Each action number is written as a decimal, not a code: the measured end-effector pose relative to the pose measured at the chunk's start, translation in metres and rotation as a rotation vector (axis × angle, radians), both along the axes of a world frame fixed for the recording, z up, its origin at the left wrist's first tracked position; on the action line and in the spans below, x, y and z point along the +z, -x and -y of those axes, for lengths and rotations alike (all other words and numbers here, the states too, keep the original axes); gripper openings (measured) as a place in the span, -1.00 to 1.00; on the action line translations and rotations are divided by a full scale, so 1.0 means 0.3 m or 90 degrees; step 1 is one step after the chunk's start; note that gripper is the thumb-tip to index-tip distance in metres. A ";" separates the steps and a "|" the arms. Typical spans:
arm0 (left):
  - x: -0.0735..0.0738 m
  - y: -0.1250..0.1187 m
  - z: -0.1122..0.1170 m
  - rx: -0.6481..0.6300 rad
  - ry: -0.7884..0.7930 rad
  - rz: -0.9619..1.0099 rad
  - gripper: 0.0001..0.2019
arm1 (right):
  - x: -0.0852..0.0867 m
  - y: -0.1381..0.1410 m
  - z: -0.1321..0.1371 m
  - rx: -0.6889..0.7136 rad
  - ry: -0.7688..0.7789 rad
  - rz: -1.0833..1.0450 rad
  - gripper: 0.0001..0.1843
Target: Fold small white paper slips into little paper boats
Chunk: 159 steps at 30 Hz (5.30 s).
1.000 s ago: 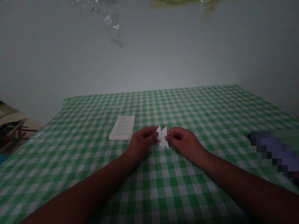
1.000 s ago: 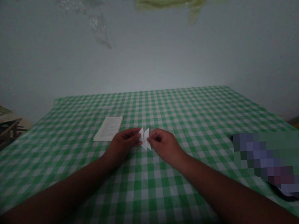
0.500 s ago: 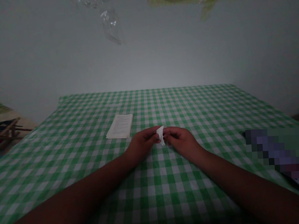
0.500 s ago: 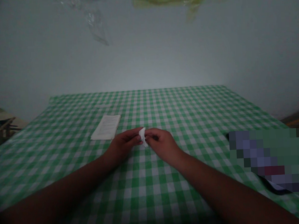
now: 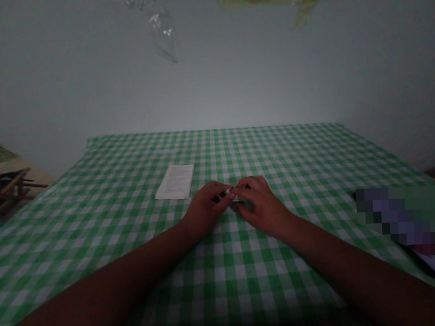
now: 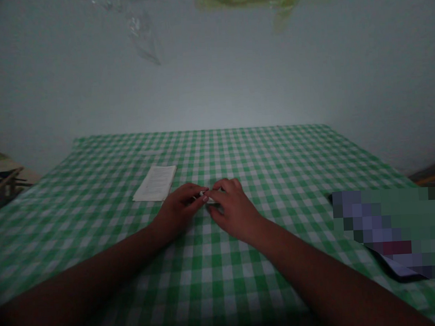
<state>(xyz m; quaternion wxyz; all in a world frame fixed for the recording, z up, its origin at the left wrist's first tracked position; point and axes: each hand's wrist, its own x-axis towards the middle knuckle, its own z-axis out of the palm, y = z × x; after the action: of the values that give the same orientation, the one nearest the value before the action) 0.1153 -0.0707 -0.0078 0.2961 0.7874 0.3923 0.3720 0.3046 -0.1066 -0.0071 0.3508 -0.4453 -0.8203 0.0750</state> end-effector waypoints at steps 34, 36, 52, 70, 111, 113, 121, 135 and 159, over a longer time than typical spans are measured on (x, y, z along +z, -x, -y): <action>0.026 0.036 -0.040 -0.054 -0.218 -0.385 -0.80 | 0.008 -0.053 -0.049 -0.040 0.083 0.107 -0.85; 0.028 0.034 -0.042 -0.060 -0.215 -0.388 -0.80 | 0.010 -0.051 -0.048 -0.039 0.087 0.114 -0.84; 0.022 0.036 -0.059 -0.074 -0.152 -0.382 -0.79 | 0.019 -0.059 -0.054 -0.008 0.120 0.070 -0.81; 0.080 0.181 -0.154 0.221 -0.066 -0.635 -0.52 | -0.020 -0.064 -0.090 -0.209 0.397 -0.421 -0.94; 0.088 0.220 -0.192 0.135 -0.084 -0.632 -0.72 | -0.015 -0.028 -0.029 -0.015 0.180 -0.147 -0.82; 0.084 0.222 -0.195 0.136 -0.080 -0.617 -0.71 | -0.014 -0.028 -0.028 -0.017 0.185 -0.147 -0.82; 0.067 0.245 -0.222 0.108 -0.064 -0.585 -0.67 | -0.016 -0.028 -0.029 -0.005 0.187 -0.146 -0.80; 0.060 0.213 -0.204 0.136 -0.145 -0.603 -0.70 | -0.007 -0.022 -0.025 0.000 0.190 -0.134 -0.81; 0.087 0.210 -0.207 0.153 -0.073 -0.623 -0.63 | -0.020 -0.025 -0.026 0.012 0.192 -0.123 -0.76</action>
<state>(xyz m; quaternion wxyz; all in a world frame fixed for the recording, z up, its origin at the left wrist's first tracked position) 0.0524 -0.0086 0.0182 -0.0111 0.8337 0.5519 0.0118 0.3122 -0.0987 -0.0130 0.3565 -0.4756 -0.7666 0.2430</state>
